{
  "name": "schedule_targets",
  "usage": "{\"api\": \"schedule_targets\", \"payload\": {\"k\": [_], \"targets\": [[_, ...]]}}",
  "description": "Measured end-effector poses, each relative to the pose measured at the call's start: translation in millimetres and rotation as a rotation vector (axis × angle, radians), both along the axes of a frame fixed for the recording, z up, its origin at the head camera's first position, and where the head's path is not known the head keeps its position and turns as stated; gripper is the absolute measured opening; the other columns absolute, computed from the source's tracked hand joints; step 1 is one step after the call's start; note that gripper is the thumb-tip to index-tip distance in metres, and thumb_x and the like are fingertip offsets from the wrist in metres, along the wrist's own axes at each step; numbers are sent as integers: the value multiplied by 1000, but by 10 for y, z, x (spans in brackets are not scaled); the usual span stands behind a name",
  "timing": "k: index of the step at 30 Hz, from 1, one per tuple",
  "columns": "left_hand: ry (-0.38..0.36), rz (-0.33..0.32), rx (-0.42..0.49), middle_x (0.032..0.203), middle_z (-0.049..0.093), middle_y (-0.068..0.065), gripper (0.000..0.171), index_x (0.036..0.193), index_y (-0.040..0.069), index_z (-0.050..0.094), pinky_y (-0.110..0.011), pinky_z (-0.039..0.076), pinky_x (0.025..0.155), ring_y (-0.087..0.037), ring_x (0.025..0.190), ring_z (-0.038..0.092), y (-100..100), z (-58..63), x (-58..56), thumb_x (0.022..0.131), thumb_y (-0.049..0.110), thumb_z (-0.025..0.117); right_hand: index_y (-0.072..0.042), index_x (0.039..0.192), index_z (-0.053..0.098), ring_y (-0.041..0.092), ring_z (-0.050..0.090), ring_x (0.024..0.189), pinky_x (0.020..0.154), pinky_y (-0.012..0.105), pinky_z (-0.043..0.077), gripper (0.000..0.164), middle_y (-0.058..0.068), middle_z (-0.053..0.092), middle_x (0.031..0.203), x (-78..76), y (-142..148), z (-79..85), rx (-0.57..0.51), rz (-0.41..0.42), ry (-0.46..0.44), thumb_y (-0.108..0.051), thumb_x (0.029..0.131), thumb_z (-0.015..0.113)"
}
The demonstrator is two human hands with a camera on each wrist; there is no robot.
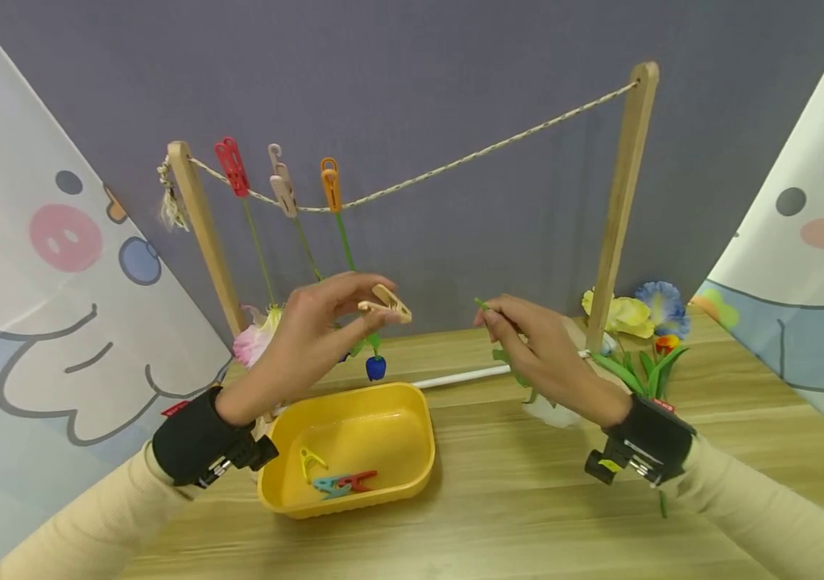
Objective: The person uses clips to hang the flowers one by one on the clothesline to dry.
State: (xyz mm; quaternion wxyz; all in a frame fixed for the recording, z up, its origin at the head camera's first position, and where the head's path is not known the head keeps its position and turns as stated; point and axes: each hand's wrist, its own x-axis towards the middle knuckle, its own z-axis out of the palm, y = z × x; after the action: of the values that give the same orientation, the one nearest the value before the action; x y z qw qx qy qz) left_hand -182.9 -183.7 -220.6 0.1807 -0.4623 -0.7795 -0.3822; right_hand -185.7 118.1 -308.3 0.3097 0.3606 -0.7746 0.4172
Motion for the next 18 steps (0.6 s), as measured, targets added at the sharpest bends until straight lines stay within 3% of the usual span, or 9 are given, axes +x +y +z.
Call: {"api": "schedule_targets", "payload": {"k": [7,18], "targets": [[167,9,-9,111,71,-5,27,120,3,70,-26,57,90,-11,98,71,189,450,-90,94,5,73,-12,106,66,13,39,60,58,28,36,21,-1,51,78,-150,-349,145,-85,55,-67,-10,111,46],[394,88,-77,104,73,-7,27,118,-1,71,-26,56,88,-15,92,75,344,949,-253,95,13,72,-9,108,64,17,40,62,61,30,35,25,6,51,80,-494,-730,394,-154,86,-89,-18,113,41]]}}
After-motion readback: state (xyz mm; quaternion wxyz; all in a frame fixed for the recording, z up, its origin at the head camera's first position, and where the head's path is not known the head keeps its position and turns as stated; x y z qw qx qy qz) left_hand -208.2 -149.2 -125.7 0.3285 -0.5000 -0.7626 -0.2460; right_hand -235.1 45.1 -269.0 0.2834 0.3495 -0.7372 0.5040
